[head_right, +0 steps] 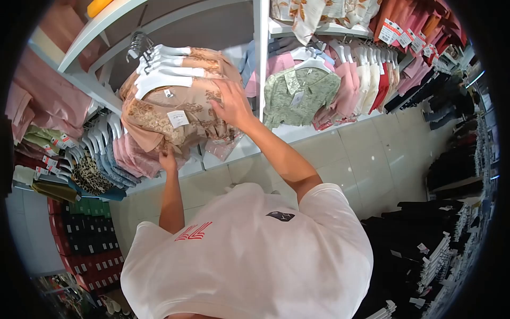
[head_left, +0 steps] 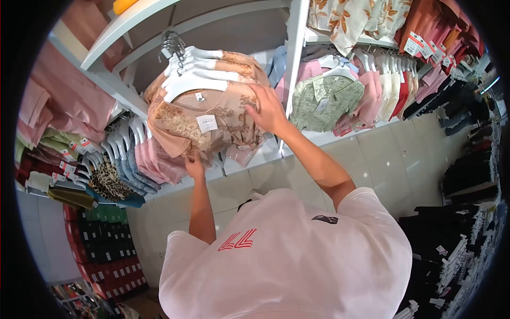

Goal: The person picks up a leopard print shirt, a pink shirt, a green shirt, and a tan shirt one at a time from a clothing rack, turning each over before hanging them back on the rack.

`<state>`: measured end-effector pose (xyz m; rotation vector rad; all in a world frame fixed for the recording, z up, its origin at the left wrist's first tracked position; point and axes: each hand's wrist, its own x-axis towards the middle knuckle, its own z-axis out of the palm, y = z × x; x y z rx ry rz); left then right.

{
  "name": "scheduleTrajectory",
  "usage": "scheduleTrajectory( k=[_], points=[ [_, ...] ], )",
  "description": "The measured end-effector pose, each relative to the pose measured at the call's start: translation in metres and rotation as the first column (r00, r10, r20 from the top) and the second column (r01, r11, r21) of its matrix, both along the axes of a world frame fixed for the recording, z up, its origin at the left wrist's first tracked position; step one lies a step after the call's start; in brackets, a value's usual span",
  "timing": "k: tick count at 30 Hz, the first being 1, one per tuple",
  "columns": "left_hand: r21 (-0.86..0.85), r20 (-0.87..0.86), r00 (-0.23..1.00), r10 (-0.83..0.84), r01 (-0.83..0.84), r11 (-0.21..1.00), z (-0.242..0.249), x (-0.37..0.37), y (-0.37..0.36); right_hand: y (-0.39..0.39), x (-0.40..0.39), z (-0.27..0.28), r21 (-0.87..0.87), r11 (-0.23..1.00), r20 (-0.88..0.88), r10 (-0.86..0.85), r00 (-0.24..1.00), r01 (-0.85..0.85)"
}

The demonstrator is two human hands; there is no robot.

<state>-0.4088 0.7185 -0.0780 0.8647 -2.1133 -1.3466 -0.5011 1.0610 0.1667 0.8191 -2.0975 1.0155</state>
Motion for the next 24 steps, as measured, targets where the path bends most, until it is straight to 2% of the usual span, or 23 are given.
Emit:
scheduleTrajectory(
  k=[1, 2, 3, 4, 6, 9, 10, 11, 13, 14, 16, 18, 19, 20, 21, 22, 23, 24],
  points=[
    [0.079, -0.098, 0.994, 0.052, -0.044, 0.996, -0.026, 0.019, 0.024, 0.023, 0.010, -0.019, -0.018, 0.998, 0.108, -0.050, 0.993, 0.053],
    [0.220, -0.117, 0.992, 0.038, -0.011, 0.975, -0.061, 0.040, 0.044, 0.048, 0.023, -0.042, -0.031, 0.994, 0.213, -0.097, 0.972, 0.106],
    [0.106, 0.133, 0.990, 0.039, -0.053, 0.993, -0.061, 0.068, 0.078, 0.072, 0.039, -0.068, -0.059, 0.989, 0.317, -0.112, 0.942, 0.138],
    [0.245, 0.213, 0.977, -0.007, -0.046, 0.968, -0.109, 0.084, 0.093, 0.097, 0.056, -0.095, -0.082, 0.982, 0.419, -0.122, 0.900, 0.171],
    [0.439, 0.352, 0.913, -0.204, 0.032, 0.898, -0.116, 0.117, 0.146, 0.147, 0.099, -0.140, -0.065, 0.973, 0.632, -0.130, 0.764, 0.220],
    [0.563, 0.348, 0.882, -0.318, 0.075, 0.823, -0.096, 0.109, 0.220, 0.213, 0.157, -0.193, 0.043, 0.967, 0.801, -0.182, 0.570, 0.249],
    [0.501, 0.331, 0.857, -0.396, 0.197, 0.843, -0.103, 0.095, 0.235, 0.232, 0.169, -0.201, 0.058, 0.967, 0.862, -0.173, 0.477, 0.247],
    [0.499, 0.268, 0.847, -0.459, 0.285, 0.818, -0.091, 0.078, 0.257, 0.248, 0.180, -0.207, 0.071, 0.961, 0.864, -0.192, 0.466, 0.266],
    [0.450, 0.163, 0.810, -0.563, 0.447, 0.773, -0.049, 0.034, 0.298, 0.265, 0.200, -0.217, 0.082, 0.948, 0.916, -0.194, 0.352, 0.307],
    [0.399, 0.108, 0.788, -0.606, 0.524, 0.752, -0.033, 0.006, 0.317, 0.272, 0.207, -0.218, 0.089, 0.939, 0.913, -0.210, 0.348, 0.333],
    [0.359, -0.119, 0.743, -0.658, 0.651, 0.669, -0.004, -0.048, 0.353, 0.285, 0.209, -0.216, 0.089, 0.956, 0.913, -0.190, 0.362, 0.278],
    [0.212, -0.174, 0.718, -0.674, 0.696, 0.686, 0.033, -0.097, 0.385, 0.298, 0.207, -0.214, 0.094, 0.959, 0.922, -0.186, 0.340, 0.269],
    [0.184, -0.223, 0.717, -0.660, 0.696, 0.694, 0.068, -0.113, 0.406, 0.304, 0.204, -0.214, 0.093, 0.967, 0.934, -0.167, 0.315, 0.236],
    [0.063, -0.191, 0.724, -0.663, 0.683, 0.728, 0.108, -0.123, 0.424, 0.310, 0.201, -0.214, 0.096, 0.964, 0.933, -0.174, 0.315, 0.247],
    [-0.154, -0.228, 0.713, -0.663, 0.646, 0.748, 0.127, -0.138, 0.437, 0.316, 0.197, -0.215, 0.103, 0.966, 0.934, -0.175, 0.310, 0.236],
    [-0.281, -0.155, 0.731, -0.664, 0.612, 0.739, 0.135, -0.156, 0.443, 0.324, 0.192, -0.217, 0.110, 0.969, 0.937, -0.176, 0.302, 0.223],
    [-0.275, -0.154, 0.730, -0.666, 0.616, 0.739, 0.147, -0.168, 0.454, 0.333, 0.186, -0.219, 0.115, 0.968, 0.938, -0.180, 0.296, 0.225],
    [-0.448, -0.202, 0.723, -0.661, 0.532, 0.719, 0.162, -0.177, 0.463, 0.342, 0.180, -0.222, 0.099, 0.970, 0.934, -0.167, 0.315, 0.220]
  ],
)
